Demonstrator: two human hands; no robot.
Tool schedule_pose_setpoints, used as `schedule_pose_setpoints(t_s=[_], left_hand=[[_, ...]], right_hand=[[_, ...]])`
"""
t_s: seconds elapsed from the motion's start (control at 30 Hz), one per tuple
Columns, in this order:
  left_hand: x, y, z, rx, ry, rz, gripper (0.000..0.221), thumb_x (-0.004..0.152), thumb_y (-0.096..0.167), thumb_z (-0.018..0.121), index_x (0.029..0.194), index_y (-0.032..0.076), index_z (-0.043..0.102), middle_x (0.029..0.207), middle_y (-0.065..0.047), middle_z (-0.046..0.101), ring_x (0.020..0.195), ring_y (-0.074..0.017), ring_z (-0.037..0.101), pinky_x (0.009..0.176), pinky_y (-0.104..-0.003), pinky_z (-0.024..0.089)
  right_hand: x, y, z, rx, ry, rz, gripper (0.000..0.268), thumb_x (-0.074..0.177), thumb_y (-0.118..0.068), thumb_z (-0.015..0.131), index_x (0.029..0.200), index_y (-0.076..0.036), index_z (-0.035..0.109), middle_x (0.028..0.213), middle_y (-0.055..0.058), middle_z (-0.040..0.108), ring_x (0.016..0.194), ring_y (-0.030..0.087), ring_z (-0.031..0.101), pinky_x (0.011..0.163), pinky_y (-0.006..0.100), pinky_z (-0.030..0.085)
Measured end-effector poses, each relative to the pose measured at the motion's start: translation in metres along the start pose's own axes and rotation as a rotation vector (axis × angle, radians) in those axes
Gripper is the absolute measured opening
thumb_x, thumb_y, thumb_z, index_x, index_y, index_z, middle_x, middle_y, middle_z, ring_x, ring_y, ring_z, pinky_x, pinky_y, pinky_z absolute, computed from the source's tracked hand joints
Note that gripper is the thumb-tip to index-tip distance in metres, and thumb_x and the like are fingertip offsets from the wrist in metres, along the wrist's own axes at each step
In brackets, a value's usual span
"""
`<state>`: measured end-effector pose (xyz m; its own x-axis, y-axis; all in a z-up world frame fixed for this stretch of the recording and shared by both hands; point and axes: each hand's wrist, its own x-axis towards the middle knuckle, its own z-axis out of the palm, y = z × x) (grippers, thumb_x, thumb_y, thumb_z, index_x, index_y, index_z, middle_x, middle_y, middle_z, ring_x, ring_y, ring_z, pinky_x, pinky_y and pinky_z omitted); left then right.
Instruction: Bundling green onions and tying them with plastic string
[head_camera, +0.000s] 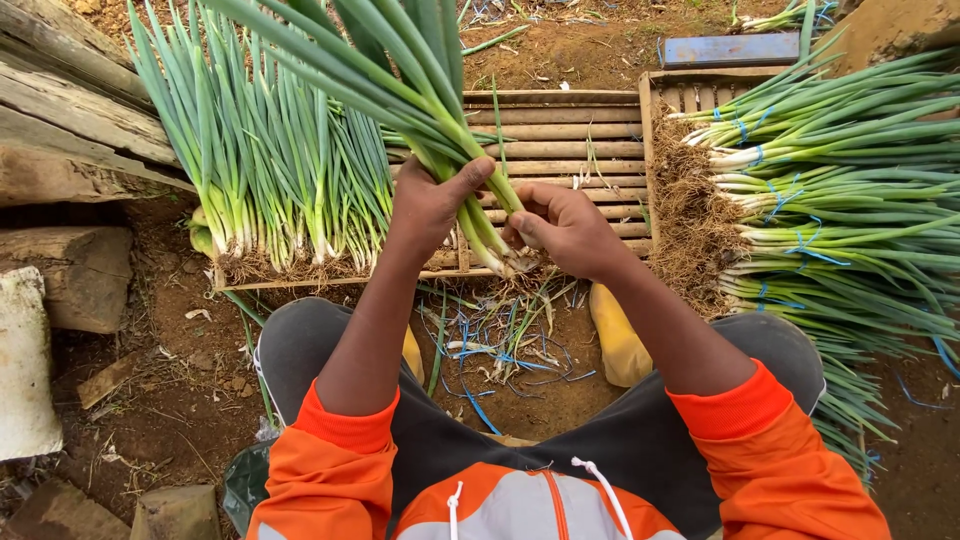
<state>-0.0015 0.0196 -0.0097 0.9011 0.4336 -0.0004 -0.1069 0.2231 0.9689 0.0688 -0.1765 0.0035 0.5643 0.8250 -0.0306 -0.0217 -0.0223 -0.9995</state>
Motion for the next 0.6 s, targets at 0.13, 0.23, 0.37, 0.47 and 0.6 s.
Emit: schedule_pose_setpoints(t_s=[0.13, 0.23, 0.37, 0.47, 0.6], left_hand=[[0.003, -0.005, 0.007, -0.066, 0.012, -0.048, 0.038, 0.087, 0.027, 0.086, 0.099, -0.001, 0.061, 0.076, -0.010, 0.069, 0.064, -0.0187, 0.074, 0.061, -0.039, 0.068], [0.005, -0.011, 0.007, -0.153, 0.054, -0.066, 0.034, 0.090, 0.028, 0.082, 0.097, 0.002, 0.061, 0.074, -0.006, 0.063, 0.058, -0.0136, 0.068, 0.053, -0.034, 0.067], [0.006, -0.007, 0.011, -0.221, 0.127, -0.169, 0.035, 0.097, 0.040, 0.071, 0.089, 0.009, 0.056, 0.064, 0.006, 0.045, 0.048, -0.0043, 0.050, 0.046, -0.025, 0.056], [0.004, -0.004, 0.017, -0.311, 0.208, -0.206, 0.040, 0.095, 0.044, 0.071, 0.081, 0.013, 0.050, 0.061, 0.010, 0.035, 0.045, -0.0027, 0.041, 0.041, -0.021, 0.045], [0.002, -0.008, 0.025, -0.373, 0.241, -0.166, 0.043, 0.094, 0.048, 0.070, 0.078, 0.015, 0.048, 0.061, 0.010, 0.034, 0.045, -0.0029, 0.041, 0.041, -0.020, 0.042]], right_hand=[[0.011, 0.036, -0.011, 0.157, 0.077, -0.013, 0.023, 0.109, -0.007, 0.044, 0.119, 0.003, 0.060, 0.079, 0.009, 0.058, 0.069, 0.016, 0.056, 0.069, 0.031, 0.053], [0.011, 0.029, -0.017, 0.268, 0.192, -0.047, 0.022, 0.111, -0.012, 0.041, 0.118, 0.001, 0.058, 0.076, 0.003, 0.050, 0.064, 0.013, 0.051, 0.063, 0.027, 0.049], [0.007, 0.019, -0.029, 0.436, 0.451, -0.094, 0.023, 0.113, -0.023, 0.039, 0.116, -0.008, 0.056, 0.070, -0.004, 0.047, 0.056, 0.010, 0.052, 0.060, 0.027, 0.052], [0.005, 0.015, -0.027, 0.472, 0.545, -0.135, 0.029, 0.113, -0.029, 0.037, 0.123, -0.009, 0.054, 0.068, -0.005, 0.046, 0.053, 0.010, 0.052, 0.059, 0.026, 0.052], [-0.001, 0.002, 0.002, 0.286, 0.473, -0.175, 0.039, 0.114, -0.028, 0.032, 0.136, -0.003, 0.051, 0.070, -0.002, 0.047, 0.050, 0.006, 0.050, 0.052, 0.021, 0.049]])
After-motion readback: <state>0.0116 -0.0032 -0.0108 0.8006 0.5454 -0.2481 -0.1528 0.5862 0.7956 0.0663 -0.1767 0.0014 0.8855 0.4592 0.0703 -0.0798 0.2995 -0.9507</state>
